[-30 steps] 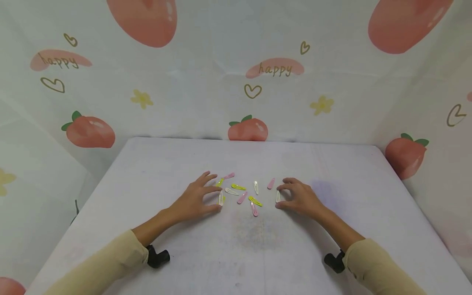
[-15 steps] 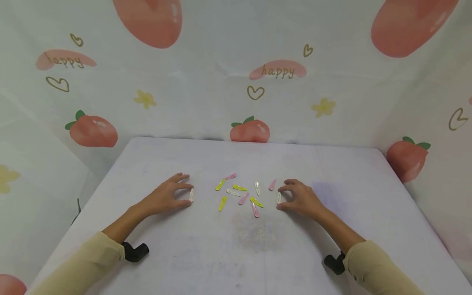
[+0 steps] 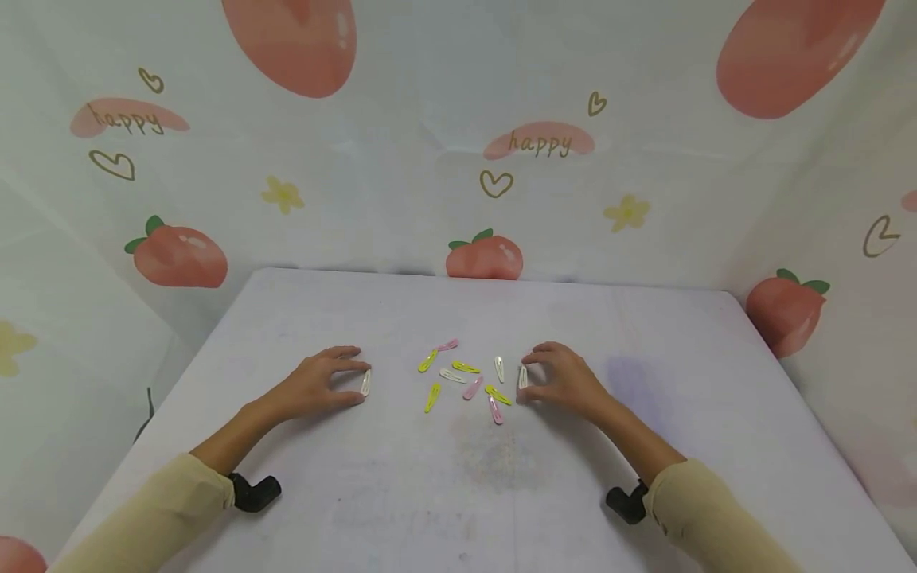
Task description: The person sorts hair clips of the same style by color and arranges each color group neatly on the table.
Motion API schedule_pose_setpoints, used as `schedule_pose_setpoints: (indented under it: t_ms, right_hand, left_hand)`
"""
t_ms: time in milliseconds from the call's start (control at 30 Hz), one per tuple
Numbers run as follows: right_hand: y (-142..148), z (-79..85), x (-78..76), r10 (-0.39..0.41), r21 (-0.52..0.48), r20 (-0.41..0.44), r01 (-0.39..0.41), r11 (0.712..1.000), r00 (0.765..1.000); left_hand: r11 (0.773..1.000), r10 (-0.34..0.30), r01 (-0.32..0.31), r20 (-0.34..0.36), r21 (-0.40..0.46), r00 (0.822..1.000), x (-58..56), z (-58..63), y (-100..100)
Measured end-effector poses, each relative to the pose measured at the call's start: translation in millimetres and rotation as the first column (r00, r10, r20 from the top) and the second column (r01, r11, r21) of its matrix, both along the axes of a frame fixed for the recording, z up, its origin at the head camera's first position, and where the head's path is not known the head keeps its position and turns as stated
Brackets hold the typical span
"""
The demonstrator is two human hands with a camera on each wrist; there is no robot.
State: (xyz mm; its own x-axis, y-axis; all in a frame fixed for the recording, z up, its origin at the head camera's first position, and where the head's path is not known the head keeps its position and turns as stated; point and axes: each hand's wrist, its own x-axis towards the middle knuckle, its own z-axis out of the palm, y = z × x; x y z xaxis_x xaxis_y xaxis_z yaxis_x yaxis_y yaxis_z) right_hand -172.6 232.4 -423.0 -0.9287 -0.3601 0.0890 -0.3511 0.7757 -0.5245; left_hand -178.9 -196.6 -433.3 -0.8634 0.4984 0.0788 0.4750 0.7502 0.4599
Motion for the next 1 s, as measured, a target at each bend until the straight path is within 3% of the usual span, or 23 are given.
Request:
schedule_pose_setpoints:
  t_ms: [233, 467, 767, 1000]
  right_hand:
    - [-38.3, 12.0, -12.9, 0.065, -0.061, -0.025, -0.067, 0.996, 0.998]
    - [-91.6, 23.2, -20.0, 0.119, -0.051, 0.038, -0.117, 0.992, 0.992]
    - [-155.4, 16.2, -24.6, 0.18, 0.001, 0.014, -0.181, 0.984, 0.983]
    - [-189.0, 2.9, -27.7, 0.235, 0.064, -0.029, -0.233, 0.97, 0.972]
  left_hand:
    - [1.0, 0.006, -0.007, 0.014, 0.014, 1.0, 0.4, -0.5, -0.4]
    - [1.0, 0.023, -0.023, 0.016, -0.01, 1.0, -0.7, 0.0, -1.8]
    - [0.999, 0.025, -0.024, 0.009, -0.043, 1.0, -0.9, 1.5, -4.4]
    - [0.999, 0.021, -0.02, 0.005, -0.04, 1.0, -2.0, -0.4, -3.3]
